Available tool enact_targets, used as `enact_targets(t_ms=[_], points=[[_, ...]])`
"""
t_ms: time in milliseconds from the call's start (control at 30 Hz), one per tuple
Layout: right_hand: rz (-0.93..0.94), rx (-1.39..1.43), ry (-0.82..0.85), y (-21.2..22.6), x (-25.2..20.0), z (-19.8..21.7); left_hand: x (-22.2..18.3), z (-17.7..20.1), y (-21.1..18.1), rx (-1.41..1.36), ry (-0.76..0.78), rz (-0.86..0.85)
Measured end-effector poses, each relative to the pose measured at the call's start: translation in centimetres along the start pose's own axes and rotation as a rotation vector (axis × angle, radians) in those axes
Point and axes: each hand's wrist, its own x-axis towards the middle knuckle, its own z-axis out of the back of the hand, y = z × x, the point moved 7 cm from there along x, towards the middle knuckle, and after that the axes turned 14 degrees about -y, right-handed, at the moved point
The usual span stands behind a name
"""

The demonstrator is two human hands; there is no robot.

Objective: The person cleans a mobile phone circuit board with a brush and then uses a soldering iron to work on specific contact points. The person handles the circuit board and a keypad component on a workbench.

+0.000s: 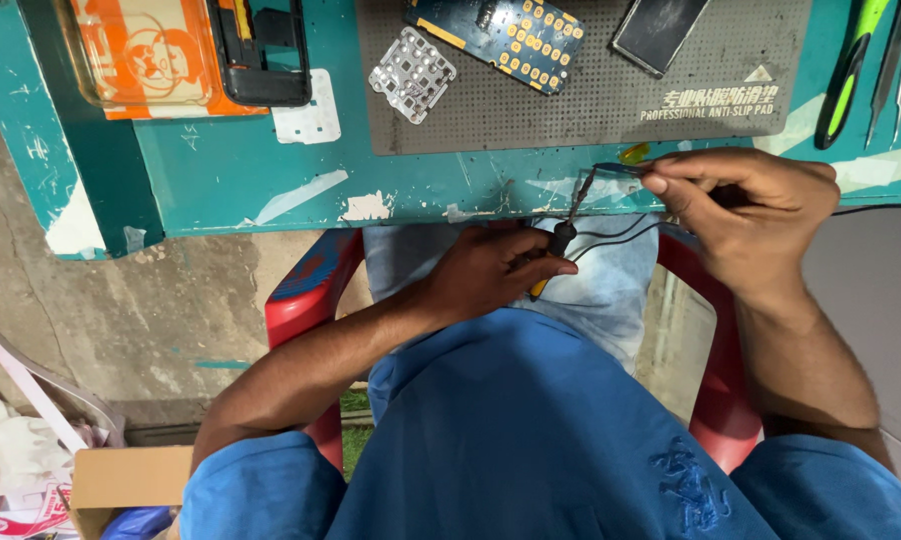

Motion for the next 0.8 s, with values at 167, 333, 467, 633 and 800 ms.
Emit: enact_targets(t_ms=[167,333,467,633,800], points=[[-0.093,0.018,-0.031,-0.78,0.02,0.56,-0.01,0.04,-0.06,0.005,-0.011,-0.014],[-0.125,0.029,-0.064,-0.71,0.27,0.43,0.09,-0.04,0.06,-0.025,0.006,-0.007],[-0.169,0.036,-0.063,-0.80,-0.20,0.07,-0.12,-0.07,0.28,0.011,-0.016,-0.002],[-0.198,0.076,-0.020,-0.57,0.24,-0.04,-0.04,0.07,0.09,-0.006,-0.020,-0.030],[-0.258,0.114,-0.015,-0.47,0.56,0.24,-0.09,0.10,0.00,0.004,-0.028,-0.050]])
